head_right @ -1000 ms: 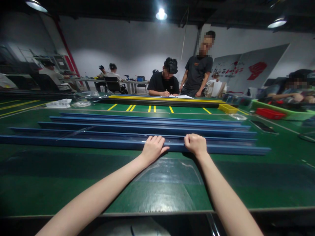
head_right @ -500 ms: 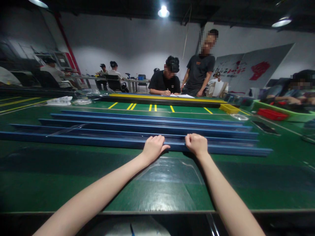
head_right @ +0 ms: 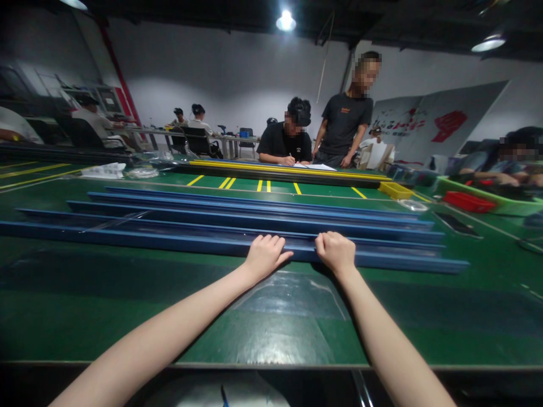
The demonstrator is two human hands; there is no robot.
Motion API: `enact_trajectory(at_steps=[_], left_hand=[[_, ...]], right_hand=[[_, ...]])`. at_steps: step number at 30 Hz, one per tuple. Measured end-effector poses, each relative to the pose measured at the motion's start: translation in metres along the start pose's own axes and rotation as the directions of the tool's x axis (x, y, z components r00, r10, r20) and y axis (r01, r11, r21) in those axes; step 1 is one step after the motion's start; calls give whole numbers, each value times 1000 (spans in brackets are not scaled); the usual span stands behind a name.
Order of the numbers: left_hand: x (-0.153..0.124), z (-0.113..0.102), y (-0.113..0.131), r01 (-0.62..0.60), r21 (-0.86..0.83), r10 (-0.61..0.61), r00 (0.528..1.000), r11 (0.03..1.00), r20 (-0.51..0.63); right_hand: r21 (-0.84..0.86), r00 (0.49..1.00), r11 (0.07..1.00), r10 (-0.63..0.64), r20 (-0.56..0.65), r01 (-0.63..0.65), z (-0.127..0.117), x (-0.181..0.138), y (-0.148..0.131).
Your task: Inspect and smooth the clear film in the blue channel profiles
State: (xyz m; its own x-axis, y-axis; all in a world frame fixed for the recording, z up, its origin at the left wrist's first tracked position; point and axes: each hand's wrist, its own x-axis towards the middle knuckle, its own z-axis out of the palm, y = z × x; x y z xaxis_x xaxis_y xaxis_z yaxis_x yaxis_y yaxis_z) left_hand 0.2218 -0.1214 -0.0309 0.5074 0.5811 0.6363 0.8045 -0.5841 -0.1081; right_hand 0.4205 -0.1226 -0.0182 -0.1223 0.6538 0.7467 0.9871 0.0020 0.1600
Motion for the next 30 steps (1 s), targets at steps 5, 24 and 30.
enact_trajectory(at_steps=[5,24,30], left_hand=[[0,-1,0,-3,-13,3,1000,1000,8],[0,-1,1,-8,-30,9,1000,1000,25],[0,-2,-1,-5,-29,6,999,1000,35]], right_hand=[[46,997,997,-58,-56,60,-4,2,-26],[104,994,990,-103,31,99,1,9,-39],[113,996,991,-76,44,70,1,9,-39]])
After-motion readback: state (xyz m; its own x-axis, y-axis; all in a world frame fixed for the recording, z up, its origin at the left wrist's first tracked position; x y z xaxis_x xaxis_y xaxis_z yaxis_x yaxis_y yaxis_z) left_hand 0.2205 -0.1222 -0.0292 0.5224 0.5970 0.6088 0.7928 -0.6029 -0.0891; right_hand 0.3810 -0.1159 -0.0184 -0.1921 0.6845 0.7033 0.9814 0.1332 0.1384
